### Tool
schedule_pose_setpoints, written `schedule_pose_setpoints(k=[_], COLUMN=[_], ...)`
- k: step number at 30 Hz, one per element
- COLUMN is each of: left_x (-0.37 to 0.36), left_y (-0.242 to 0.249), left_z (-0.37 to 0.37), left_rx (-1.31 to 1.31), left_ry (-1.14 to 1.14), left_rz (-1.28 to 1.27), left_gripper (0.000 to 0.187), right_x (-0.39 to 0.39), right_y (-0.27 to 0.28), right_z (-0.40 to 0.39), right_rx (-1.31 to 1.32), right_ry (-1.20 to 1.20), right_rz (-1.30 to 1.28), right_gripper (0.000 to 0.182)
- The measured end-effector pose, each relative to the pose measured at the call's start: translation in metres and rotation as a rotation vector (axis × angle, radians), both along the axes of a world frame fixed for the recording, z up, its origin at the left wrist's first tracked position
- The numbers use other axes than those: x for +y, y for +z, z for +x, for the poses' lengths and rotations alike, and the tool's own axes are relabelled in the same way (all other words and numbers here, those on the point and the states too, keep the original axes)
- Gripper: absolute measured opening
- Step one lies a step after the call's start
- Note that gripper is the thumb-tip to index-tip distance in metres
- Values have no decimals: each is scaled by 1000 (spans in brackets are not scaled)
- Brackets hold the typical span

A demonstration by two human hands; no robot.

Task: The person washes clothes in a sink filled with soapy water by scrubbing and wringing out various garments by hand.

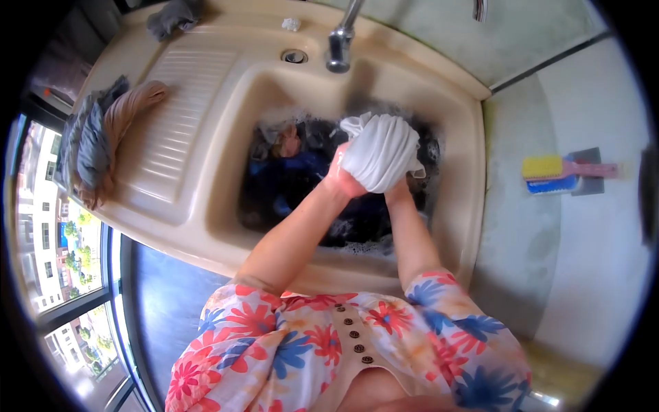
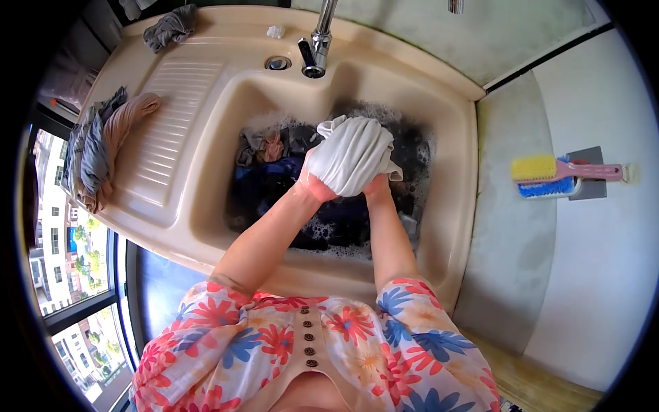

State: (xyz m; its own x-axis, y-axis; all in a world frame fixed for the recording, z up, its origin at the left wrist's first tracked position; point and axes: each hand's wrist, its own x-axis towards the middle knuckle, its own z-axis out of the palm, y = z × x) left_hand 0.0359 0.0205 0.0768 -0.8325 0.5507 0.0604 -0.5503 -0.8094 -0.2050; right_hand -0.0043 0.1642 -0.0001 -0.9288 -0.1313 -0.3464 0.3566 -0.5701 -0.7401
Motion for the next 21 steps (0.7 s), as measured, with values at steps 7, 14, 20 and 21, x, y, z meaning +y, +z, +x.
schedule_pose_setpoints(k=[7, 14, 20, 21], left_x=[10, 14, 35, 35], left_y=[-2, 17, -45, -40], left_z=[3, 9, 16, 19], left_rx=[-61, 92, 275, 319], left_ry=[-120, -177, -72, 9], left_rz=[387, -192, -1253, -1347], left_gripper=[36, 55, 61, 63], right_x=[-31, 10, -1, 3], right_y=[102, 106, 75, 73], right_z=[10, -19, -21, -18], right_rx=[380, 165, 91, 68], right_ry=[192, 190, 461, 502], right_rz=[-463, -399, 916, 880], right_gripper=[62, 33, 15, 18])
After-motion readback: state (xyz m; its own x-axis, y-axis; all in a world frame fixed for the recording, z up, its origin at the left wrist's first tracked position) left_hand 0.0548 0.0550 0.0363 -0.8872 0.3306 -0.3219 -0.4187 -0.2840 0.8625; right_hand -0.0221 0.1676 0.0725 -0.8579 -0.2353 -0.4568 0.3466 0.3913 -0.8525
